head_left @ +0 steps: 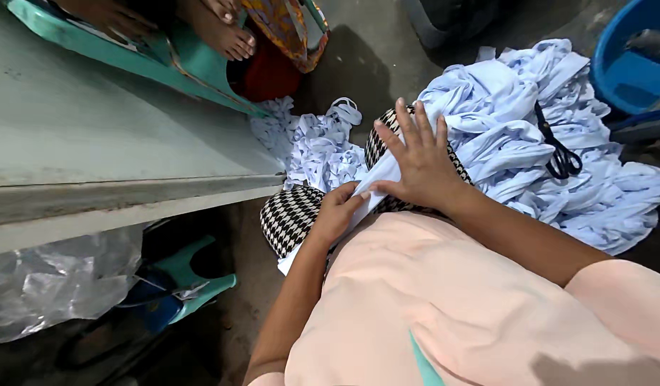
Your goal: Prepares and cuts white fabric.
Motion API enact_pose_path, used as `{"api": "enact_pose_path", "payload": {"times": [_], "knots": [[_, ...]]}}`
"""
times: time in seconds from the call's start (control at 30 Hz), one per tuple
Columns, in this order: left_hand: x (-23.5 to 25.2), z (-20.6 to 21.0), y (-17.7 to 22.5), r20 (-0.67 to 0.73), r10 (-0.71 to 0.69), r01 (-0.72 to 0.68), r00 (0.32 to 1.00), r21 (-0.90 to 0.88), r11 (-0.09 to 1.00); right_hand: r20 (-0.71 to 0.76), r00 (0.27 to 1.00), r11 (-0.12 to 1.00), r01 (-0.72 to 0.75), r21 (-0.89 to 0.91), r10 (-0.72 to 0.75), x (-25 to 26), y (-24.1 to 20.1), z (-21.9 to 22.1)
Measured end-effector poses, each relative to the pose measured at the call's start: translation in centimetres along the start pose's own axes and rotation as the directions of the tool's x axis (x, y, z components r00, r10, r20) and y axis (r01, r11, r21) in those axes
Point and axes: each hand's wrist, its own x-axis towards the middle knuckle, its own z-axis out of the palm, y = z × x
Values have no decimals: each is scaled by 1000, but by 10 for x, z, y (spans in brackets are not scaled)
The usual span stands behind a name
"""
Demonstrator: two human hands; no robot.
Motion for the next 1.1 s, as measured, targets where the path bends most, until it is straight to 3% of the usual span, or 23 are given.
{"api": "enact_pose_path", "payload": {"times": [0.1, 0.23, 0.3, 0.37, 0.53, 0.6, 0.67, 0.73, 0.83, 0.87, 1.1], "knots": [[1, 0, 0, -18, -13, 13, 1000, 8, 1000, -65, 991, 983, -110, 144, 120, 1, 24, -18], [3, 3, -4, -41, -25, 27, 999, 46, 999, 116, 915, 879, -404, 253, 387, -4, 52, -38], [4, 5, -3, -57, -23, 29, 998, 92, 995, 75, 930, 885, -366, 290, 360, -7, 51, -37], [3, 8, 2, -87, -16, 28, 996, 128, 991, -45, 966, 919, -229, 321, 256, -7, 46, -37], [10, 22, 35, -110, 30, -32, 993, -18, 999, -198, 959, 852, -71, 518, 200, 18, 53, -72], [21, 29, 36, -128, 22, -26, 991, -36, 999, -159, 947, 789, -130, 600, 278, 16, 80, -80], [30, 34, 28, -126, -18, 17, 992, -12, 1000, -22, 871, 745, -405, 529, 490, -6, 125, -79], [33, 36, 25, -116, -37, 41, 993, 28, 999, 20, 721, 683, -665, 301, 693, -43, 171, -71], [34, 36, 26, -123, -34, 42, 992, 57, 997, 21, 449, 445, -890, 99, 893, -99, 220, -53], [35, 37, 26, -125, -37, 45, 992, 67, 997, 36, 393, 392, -919, 47, 919, -112, 228, -49], [42, 39, 29, -118, -22, 45, 993, 203, 978, 44, 321, 323, -944, -60, 946, -125, 233, -50]]}}
